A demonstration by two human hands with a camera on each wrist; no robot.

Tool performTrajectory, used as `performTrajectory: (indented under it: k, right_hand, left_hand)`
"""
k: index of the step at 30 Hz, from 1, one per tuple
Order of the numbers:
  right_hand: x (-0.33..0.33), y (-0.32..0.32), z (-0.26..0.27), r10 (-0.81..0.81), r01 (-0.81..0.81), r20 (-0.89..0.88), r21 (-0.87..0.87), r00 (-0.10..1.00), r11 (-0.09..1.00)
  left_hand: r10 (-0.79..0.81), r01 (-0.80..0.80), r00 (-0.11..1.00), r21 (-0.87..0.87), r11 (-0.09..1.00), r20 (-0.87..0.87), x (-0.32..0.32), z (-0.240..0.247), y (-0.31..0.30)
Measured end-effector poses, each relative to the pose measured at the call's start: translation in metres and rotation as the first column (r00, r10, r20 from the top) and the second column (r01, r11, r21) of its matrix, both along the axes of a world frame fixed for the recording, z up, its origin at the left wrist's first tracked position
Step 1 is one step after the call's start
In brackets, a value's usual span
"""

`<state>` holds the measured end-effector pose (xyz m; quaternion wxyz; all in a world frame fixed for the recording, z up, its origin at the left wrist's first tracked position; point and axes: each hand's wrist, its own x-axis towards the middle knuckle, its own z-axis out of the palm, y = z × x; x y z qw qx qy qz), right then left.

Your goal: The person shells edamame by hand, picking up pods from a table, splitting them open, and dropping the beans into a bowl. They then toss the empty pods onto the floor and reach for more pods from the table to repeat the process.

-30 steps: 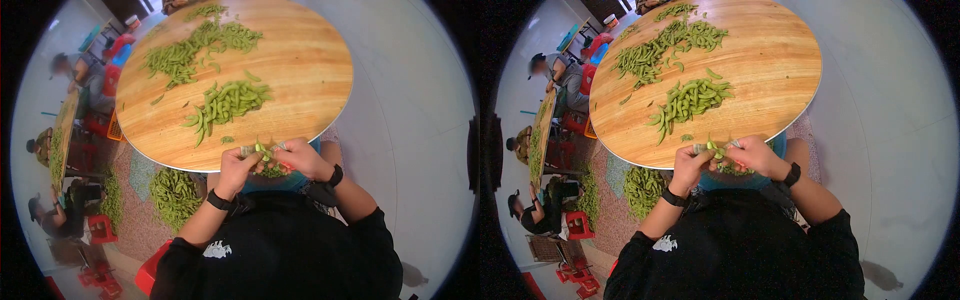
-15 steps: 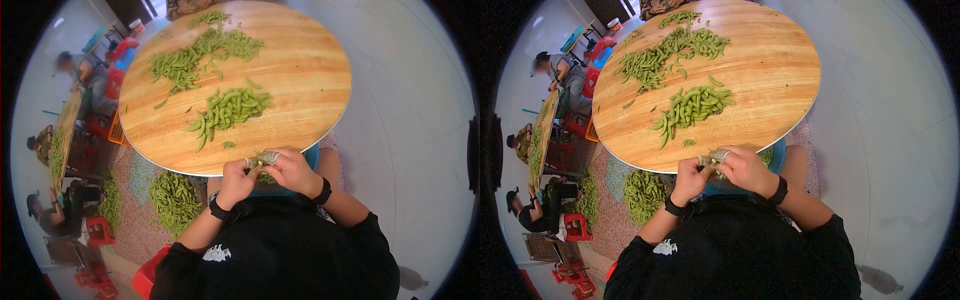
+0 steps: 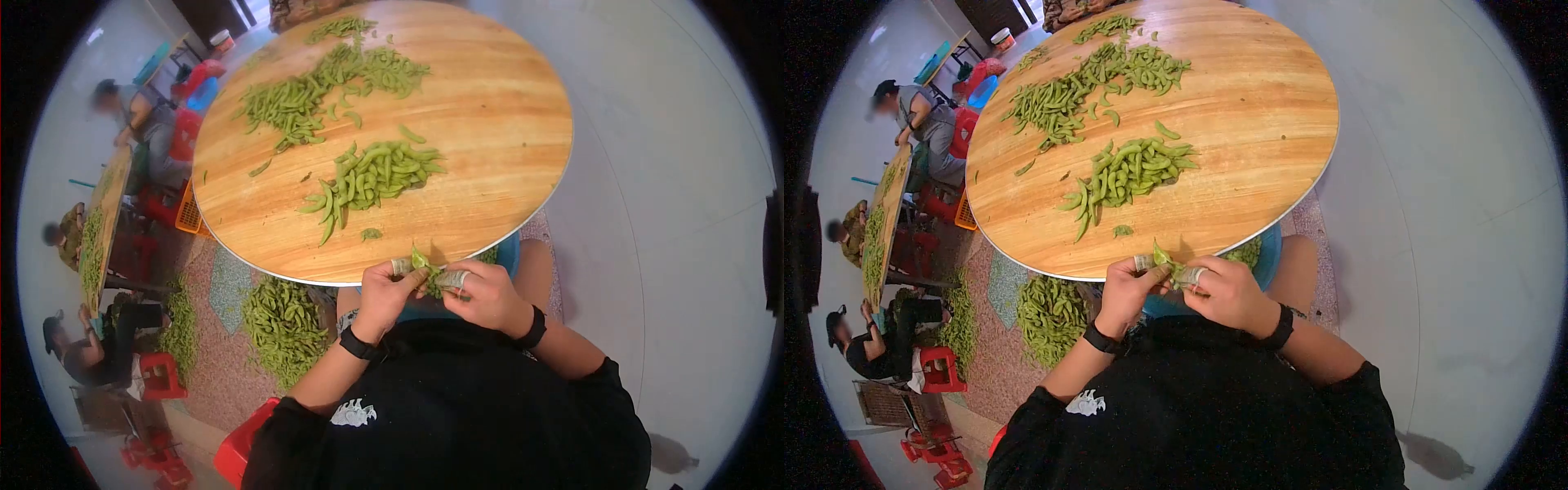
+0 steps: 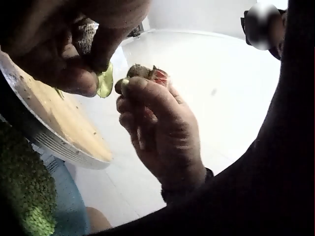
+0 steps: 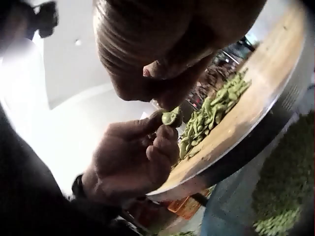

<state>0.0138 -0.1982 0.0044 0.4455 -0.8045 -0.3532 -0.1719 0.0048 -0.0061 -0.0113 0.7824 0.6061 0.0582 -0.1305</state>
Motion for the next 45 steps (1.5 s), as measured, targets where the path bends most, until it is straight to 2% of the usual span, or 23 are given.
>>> performTrajectory:
  k: [3,7,10,12,16,18,19,20,22,24,27,29,30,31,32,34,36,38,39,40,41,42,45]
  right_hand:
    - [-0.004,0.009,-0.006,-0.061,0.062,-0.153,0.003,0.986,0.998]
    - [-0.003,0.011,-0.010,-0.088,0.099,-0.185,0.051,0.979,0.994]
    - [0.000,0.007,-0.012,-0.162,0.172,-0.437,-0.018,0.885,0.985]
    - [0.004,0.005,-0.006,0.117,0.140,-0.773,0.258,0.623,0.956]
    - [0.004,0.000,-0.004,0.124,0.083,-0.732,0.240,0.669,0.967]
    - [0.003,-0.006,0.013,0.002,-0.063,-0.442,-0.123,0.897,0.990]
    - [0.006,-0.012,0.013,0.001,-0.063,-0.442,-0.125,0.897,0.990]
    - [0.009,-0.021,0.012,0.065,-0.172,-0.401,-0.237,0.914,0.956]
    - [0.022,-0.031,0.011,0.135,-0.269,-0.363,-0.349,0.922,0.898]
    - [0.042,-0.035,0.010,0.136,-0.253,-0.289,-0.421,0.948,0.871]
    - [0.101,-0.008,0.016,-0.124,0.038,-0.233,-0.342,0.965,0.939]
    - [0.153,0.017,0.007,-0.215,0.211,-0.001,-0.205,0.977,0.956]
    - [0.172,0.031,0.005,-0.219,0.221,0.026,-0.144,0.975,0.965]
    - [0.189,0.042,0.004,-0.225,0.229,0.053,-0.084,0.973,0.970]
    - [0.205,0.048,-0.005,-0.219,0.223,0.058,-0.079,0.974,0.972]
    - [0.226,0.058,-0.016,-0.250,0.208,-0.107,-0.301,0.962,0.931]
    - [0.225,0.053,-0.014,-0.277,0.233,-0.094,-0.329,0.956,0.915]
    - [0.208,0.040,-0.003,-0.338,0.338,0.017,-0.104,0.941,0.936]
    - [0.194,0.034,0.000,-0.313,0.329,-0.218,0.042,0.924,0.943]
    - [0.173,0.031,0.010,-0.320,0.335,-0.219,0.033,0.922,0.942]
    - [0.147,0.030,0.024,-0.074,0.259,-0.491,0.320,0.868,0.911]
    - [0.125,0.031,0.034,0.242,0.253,-0.633,0.587,0.735,0.769]
    - [0.074,0.033,0.038,0.259,0.260,-0.680,0.562,0.686,0.785]
  left_hand:
    - [0.025,-0.023,0.998,0.037,0.999,-0.055,-0.004,-0.006,-0.005]
    - [0.007,-0.034,0.989,-0.180,0.983,-0.147,-0.001,-0.002,-0.007]
    - [-0.060,0.007,0.982,-0.281,0.960,-0.180,0.000,-0.003,-0.001]
    - [-0.120,0.055,0.978,-0.342,0.938,-0.172,0.001,-0.006,0.004]
    - [-0.123,0.096,0.988,-0.254,0.963,-0.095,-0.001,-0.010,0.007]
    - [-0.114,0.101,0.992,-0.188,0.977,-0.060,-0.008,-0.009,0.012]
    - [-0.071,0.066,0.997,0.118,0.991,0.037,-0.013,-0.003,0.023]
    - [-0.058,-0.007,0.988,0.409,0.912,0.145,-0.018,0.003,0.037]
    - [-0.270,0.018,0.934,0.724,0.689,0.234,-0.030,0.014,0.087]
    - [-0.402,0.201,0.911,0.950,0.238,-0.092,-0.046,0.053,0.124]
    - [-0.300,0.202,0.938,0.978,0.059,-0.176,-0.067,0.050,0.170]
    - [-0.317,-0.319,0.909,0.940,-0.118,0.269,-0.063,0.065,0.169]
    - [-0.313,-0.323,0.910,0.938,-0.128,0.271,-0.056,0.068,0.161]
    - [-0.154,-0.340,0.905,0.892,0.297,0.396,-0.046,0.068,0.145]
    - [0.041,-0.356,0.896,0.660,0.661,0.441,-0.037,0.067,0.130]
    - [0.024,-0.159,0.955,0.439,0.884,0.297,-0.024,0.059,0.108]
    - [-0.071,-0.054,0.949,0.381,0.923,0.307,-0.007,0.042,0.086]
    - [-0.049,-0.029,0.967,0.297,0.954,0.251,0.010,0.025,0.068]
    - [-0.036,-0.005,0.982,0.214,0.977,0.184,0.016,0.020,0.057]
    - [-0.040,0.002,0.983,0.205,0.979,0.181,0.022,0.019,0.046]
    - [0.005,-0.003,0.998,-0.041,0.999,0.067,0.028,0.020,0.035]
    - [0.023,-0.038,0.998,-0.280,0.959,-0.056,0.032,0.021,0.025]
    - [0.055,-0.057,0.998,-0.557,0.828,-0.021,0.040,0.019,0.001]
